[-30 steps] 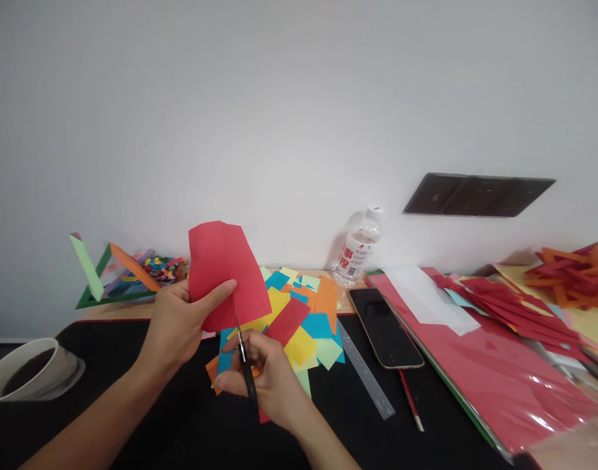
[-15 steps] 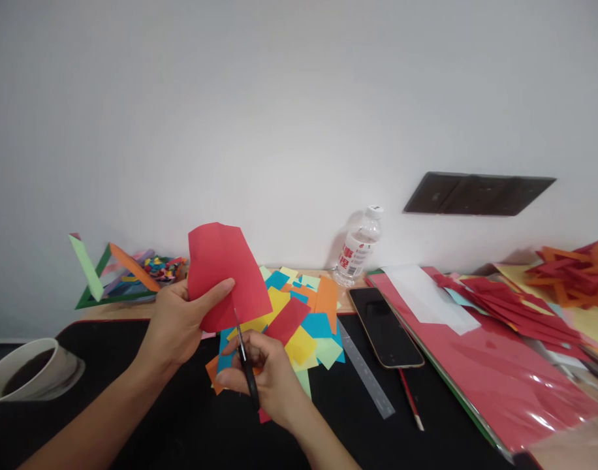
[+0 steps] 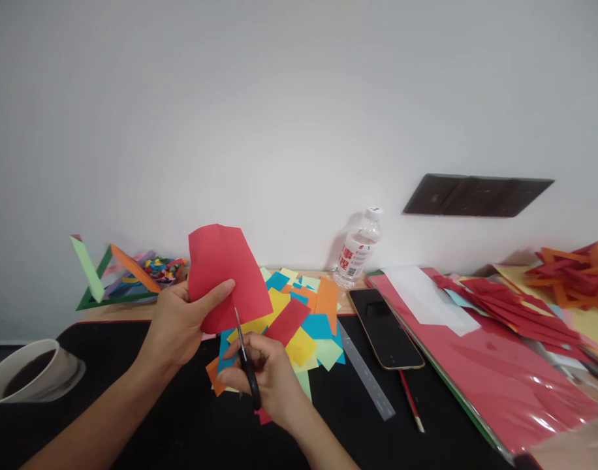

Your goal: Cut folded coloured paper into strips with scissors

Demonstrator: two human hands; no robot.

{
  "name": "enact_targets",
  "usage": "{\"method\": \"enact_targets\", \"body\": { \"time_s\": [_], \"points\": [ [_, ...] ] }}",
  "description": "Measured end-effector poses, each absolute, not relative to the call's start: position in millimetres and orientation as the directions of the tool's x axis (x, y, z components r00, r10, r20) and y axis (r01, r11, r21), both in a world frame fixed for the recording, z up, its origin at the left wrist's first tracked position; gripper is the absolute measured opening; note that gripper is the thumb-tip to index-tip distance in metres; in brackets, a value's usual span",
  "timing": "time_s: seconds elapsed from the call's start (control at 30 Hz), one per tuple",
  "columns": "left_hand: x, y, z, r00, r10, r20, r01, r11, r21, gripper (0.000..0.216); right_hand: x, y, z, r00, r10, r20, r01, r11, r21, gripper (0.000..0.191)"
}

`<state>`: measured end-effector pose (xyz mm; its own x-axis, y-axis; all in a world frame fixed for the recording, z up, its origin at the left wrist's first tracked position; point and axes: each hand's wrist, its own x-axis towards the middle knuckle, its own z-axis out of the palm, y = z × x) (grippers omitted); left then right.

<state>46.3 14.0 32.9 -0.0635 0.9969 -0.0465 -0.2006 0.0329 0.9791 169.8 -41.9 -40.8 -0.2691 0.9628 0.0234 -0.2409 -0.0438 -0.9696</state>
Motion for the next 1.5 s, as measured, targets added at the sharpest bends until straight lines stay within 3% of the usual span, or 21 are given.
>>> {"method": "enact_targets", "body": {
  "time_s": [0.43,1.5],
  "points": [
    [47.4,10.3,33.8,0.037,0.995,-0.091,-0.167,0.096,0.981,0.023,169.2,-41.4,-35.1,-0.214,0.975,0.066,-0.281,0.004,-0.960,0.040],
    [45.3,10.6,32.6,0.014,0.998,-0.055,-0.112,0.056,0.992,0.023,166.2,-41.7,-44.4,-0.204,0.978,0.033,-0.271,-0.024,-0.962,0.034]
  ]
}}
